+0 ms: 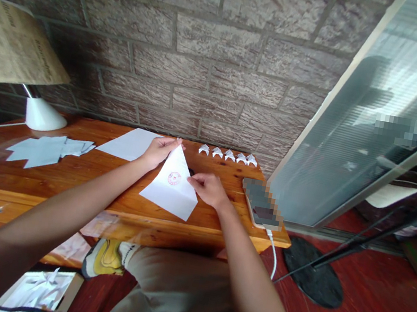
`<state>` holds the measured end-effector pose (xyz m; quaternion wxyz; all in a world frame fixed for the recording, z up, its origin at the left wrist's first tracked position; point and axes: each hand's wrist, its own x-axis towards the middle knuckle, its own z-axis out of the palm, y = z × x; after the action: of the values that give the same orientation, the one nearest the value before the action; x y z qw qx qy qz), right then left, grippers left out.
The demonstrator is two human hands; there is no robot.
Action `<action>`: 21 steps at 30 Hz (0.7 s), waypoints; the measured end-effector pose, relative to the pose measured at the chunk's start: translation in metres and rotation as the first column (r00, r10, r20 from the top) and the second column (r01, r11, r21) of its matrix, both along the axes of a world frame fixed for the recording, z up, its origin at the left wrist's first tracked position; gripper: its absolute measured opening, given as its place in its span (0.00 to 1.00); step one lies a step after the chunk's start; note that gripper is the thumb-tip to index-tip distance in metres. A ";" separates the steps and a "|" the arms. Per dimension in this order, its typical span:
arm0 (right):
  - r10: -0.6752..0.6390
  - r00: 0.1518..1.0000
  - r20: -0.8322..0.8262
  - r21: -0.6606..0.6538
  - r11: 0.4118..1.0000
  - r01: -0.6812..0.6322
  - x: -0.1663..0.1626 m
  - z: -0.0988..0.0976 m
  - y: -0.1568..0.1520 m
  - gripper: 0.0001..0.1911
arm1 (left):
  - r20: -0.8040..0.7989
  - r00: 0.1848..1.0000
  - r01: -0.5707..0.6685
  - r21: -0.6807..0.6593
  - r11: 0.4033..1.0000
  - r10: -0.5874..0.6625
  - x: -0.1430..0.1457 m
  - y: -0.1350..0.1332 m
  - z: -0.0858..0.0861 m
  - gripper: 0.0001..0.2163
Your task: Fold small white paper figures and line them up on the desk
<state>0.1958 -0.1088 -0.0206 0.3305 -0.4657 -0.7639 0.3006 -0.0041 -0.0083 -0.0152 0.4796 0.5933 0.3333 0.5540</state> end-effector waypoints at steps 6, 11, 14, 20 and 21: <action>0.021 1.000 0.006 -0.018 1.000 -0.021 -0.001 0.001 -0.003 0.19 | 0.152 0.974 -0.168 -0.025 0.985 0.170 -0.018 0.015 0.000 0.21; 0.031 1.000 -0.003 -0.029 0.999 -0.031 0.000 0.001 -0.004 0.17 | 0.236 0.957 -0.155 -0.068 0.986 0.167 -0.020 0.021 -0.003 0.20; 0.008 1.000 0.011 -0.006 1.000 -0.008 0.003 -0.001 -0.003 0.16 | 0.283 0.956 -0.053 -0.110 0.992 0.083 -0.017 0.019 -0.004 0.19; -0.088 0.996 0.018 0.073 0.994 0.087 0.006 -0.005 0.000 0.15 | 0.142 0.966 0.247 -0.268 0.931 -0.216 -0.009 0.005 -0.005 0.23; -0.099 0.995 0.005 0.087 0.991 0.098 0.005 -0.005 0.000 0.15 | 0.142 0.965 0.253 -0.271 0.929 -0.221 -0.007 0.002 -0.004 0.25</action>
<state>0.2011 -0.1088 -0.0253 0.3613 -0.4893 -0.7538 0.2486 -0.0114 -0.0067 -0.0197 0.6413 0.5222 0.3093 0.4694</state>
